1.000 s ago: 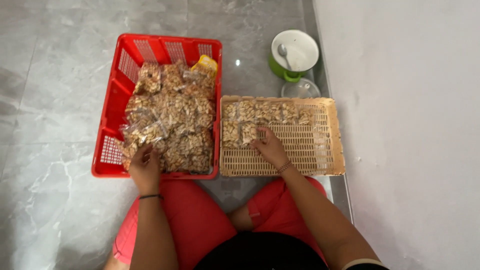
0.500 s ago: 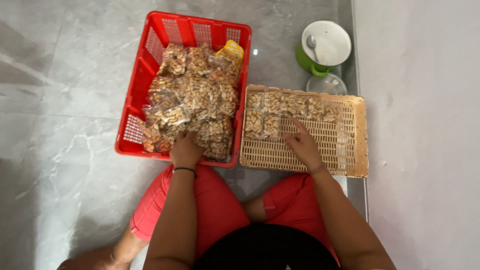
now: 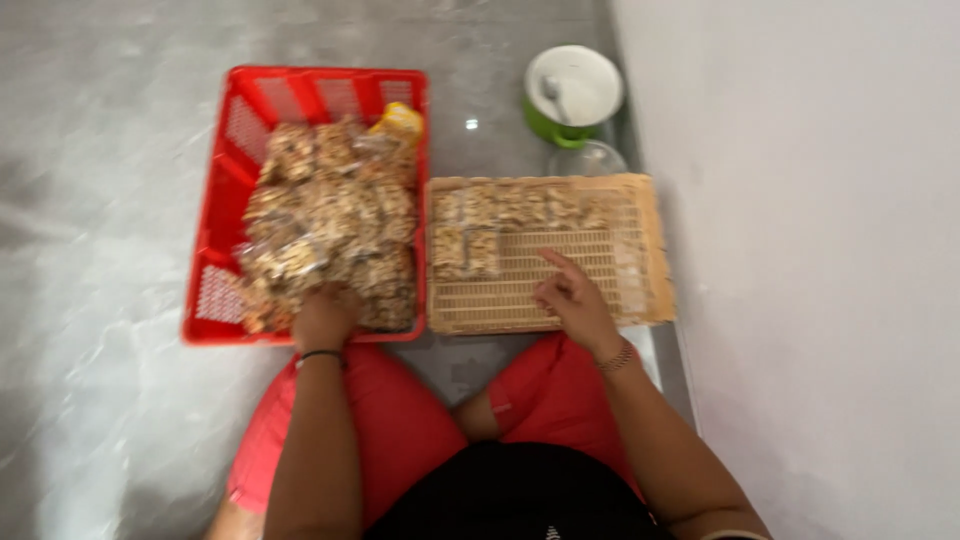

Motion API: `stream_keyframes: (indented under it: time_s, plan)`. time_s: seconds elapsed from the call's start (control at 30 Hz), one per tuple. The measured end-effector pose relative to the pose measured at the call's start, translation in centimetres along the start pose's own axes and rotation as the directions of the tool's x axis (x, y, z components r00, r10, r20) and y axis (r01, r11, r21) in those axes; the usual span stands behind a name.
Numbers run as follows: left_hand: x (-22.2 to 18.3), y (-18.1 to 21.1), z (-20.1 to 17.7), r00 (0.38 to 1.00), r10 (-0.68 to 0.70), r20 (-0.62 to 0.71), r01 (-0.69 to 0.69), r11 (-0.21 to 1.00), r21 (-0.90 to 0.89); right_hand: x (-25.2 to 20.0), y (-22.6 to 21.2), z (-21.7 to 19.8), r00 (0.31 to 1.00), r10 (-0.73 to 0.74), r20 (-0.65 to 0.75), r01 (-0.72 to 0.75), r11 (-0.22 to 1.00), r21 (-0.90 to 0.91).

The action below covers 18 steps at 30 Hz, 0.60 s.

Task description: Sorting and arranging small wrapped food packets from a large red basket into a flat wooden tray.

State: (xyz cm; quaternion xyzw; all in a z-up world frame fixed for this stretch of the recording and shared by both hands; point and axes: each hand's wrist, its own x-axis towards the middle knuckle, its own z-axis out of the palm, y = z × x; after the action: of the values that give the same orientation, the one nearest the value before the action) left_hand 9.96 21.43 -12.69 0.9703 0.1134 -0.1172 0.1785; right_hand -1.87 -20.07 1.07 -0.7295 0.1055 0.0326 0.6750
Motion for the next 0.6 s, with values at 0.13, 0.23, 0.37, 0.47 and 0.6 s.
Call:
stream_keyframes:
  time_s: [0.13,0.23,0.37,0.47,0.6]
  plan:
    - [-1.8,0.6,-1.1,0.990,0.056,-0.131,-0.097,0.938,-0.333,-1.5,1.1,-1.2,0.999,-0.051,-0.018,0.051,0.998,0.042]
    - [-2.9,1.8,-1.0,0.914,0.128,-0.385,-0.354,0.715,-0.603,-2.8,1.2,-1.5,0.997,-0.080,-0.018,0.081,0.995,0.064]
    - [-9.1,9.3,-5.5,0.978,0.150,-0.146,-0.198,0.443,-0.874,-4.5,-1.1,-0.8,0.997,-0.071,0.041,0.069,0.997,0.047]
    - [-13.8,14.6,-6.7,0.942,0.336,0.015,-0.092,0.299,-0.950,-5.0,-1.4,0.3,0.991,-0.079,0.107,0.077,0.997,0.015]
    - [-16.2,18.7,-3.9,0.804,0.586,0.105,0.017,0.154,-0.988,-5.9,-1.2,1.4,0.984,-0.092,0.151,0.084,0.995,0.057]
